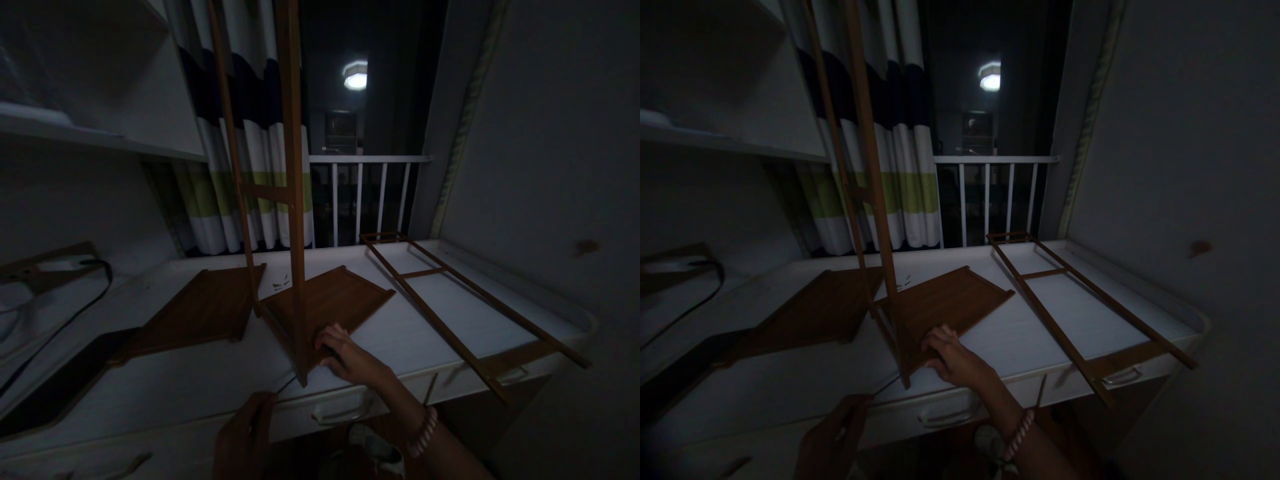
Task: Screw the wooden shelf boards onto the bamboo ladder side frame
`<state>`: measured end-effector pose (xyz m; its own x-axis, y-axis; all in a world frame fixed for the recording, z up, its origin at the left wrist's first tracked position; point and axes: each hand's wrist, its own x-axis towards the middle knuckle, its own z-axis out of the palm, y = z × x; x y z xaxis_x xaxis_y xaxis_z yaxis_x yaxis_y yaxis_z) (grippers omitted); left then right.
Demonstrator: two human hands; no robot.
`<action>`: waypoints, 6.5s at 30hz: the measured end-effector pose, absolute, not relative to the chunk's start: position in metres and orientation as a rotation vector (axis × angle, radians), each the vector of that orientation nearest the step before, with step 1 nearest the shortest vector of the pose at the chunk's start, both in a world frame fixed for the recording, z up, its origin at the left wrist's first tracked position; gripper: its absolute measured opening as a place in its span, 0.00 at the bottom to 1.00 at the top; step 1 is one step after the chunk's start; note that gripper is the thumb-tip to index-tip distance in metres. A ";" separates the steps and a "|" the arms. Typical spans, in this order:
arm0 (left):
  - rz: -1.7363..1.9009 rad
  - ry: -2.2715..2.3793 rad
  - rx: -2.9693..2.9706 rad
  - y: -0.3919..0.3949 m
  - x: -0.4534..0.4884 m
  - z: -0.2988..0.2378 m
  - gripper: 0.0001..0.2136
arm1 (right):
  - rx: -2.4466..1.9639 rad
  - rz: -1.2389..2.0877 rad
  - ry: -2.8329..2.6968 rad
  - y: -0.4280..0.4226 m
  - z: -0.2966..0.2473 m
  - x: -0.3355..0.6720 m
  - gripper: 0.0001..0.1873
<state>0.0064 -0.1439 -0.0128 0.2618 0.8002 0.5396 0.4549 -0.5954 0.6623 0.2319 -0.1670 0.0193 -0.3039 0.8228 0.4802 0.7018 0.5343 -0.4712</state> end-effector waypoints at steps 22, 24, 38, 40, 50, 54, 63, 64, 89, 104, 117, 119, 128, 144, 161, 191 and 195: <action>0.947 1.052 1.058 -0.147 0.018 0.003 0.09 | -1.236 0.204 -2.085 -0.167 0.019 0.232 0.09; 0.971 1.113 1.426 -0.144 0.014 0.003 0.10 | -1.237 0.206 -2.079 -0.167 0.019 0.231 0.09; 0.916 1.238 2.346 -0.143 0.015 0.011 0.11 | -1.231 0.206 -2.083 -0.167 0.017 0.231 0.09; 0.887 1.197 2.322 -0.143 0.015 0.015 0.11 | -1.230 0.210 -2.085 -0.167 0.017 0.232 0.09; 0.804 1.153 2.000 -0.141 0.018 0.012 0.16 | -1.233 0.193 -2.079 -0.167 0.018 0.231 0.09; 0.914 1.117 2.341 -0.142 0.011 0.013 0.12 | -1.224 0.199 -2.087 -0.168 0.019 0.231 0.09; 1.199 1.099 2.466 -0.133 0.002 -0.011 0.14 | -1.230 0.195 -2.083 -0.168 0.018 0.232 0.09; 1.207 1.096 2.459 -0.134 0.002 -0.011 0.15 | -1.232 0.190 -2.082 -0.168 0.018 0.232 0.09; 1.110 0.948 2.043 -0.154 0.010 0.008 0.13 | -1.240 0.180 -2.088 -0.168 0.019 0.232 0.09; 0.772 1.015 1.541 -0.149 0.009 0.002 0.14 | -1.250 0.216 -2.093 -0.167 0.018 0.233 0.09; 1.152 1.080 2.378 -0.154 0.008 0.004 0.15 | -1.245 0.203 -2.098 -0.167 0.018 0.232 0.09; 1.117 1.170 2.258 -0.159 0.011 0.007 0.16 | -1.245 0.205 -2.096 -0.167 0.018 0.232 0.09; 0.972 1.261 1.891 -0.155 0.018 0.015 0.20 | -1.251 0.219 -2.091 -0.168 0.019 0.232 0.09; 0.964 1.039 2.123 -0.146 0.010 0.025 0.09 | -1.239 0.211 -2.096 -0.169 0.021 0.225 0.08; 0.982 0.809 2.162 -0.136 0.003 0.009 0.11 | -1.250 0.234 -2.074 -0.168 0.020 0.219 0.08; 0.975 0.979 2.926 -0.128 -0.020 0.013 0.16 | -1.268 0.237 -2.073 -0.167 0.020 0.219 0.08; 0.980 1.002 2.685 -0.132 -0.014 0.013 0.14 | -1.265 0.239 -2.073 -0.167 0.020 0.219 0.08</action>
<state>-0.0140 -0.1321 0.0134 0.5731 0.6213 0.5344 0.5486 -0.7753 0.3130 0.2190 -0.1668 0.0197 -0.2904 0.8399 0.4585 0.7134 0.5093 -0.4813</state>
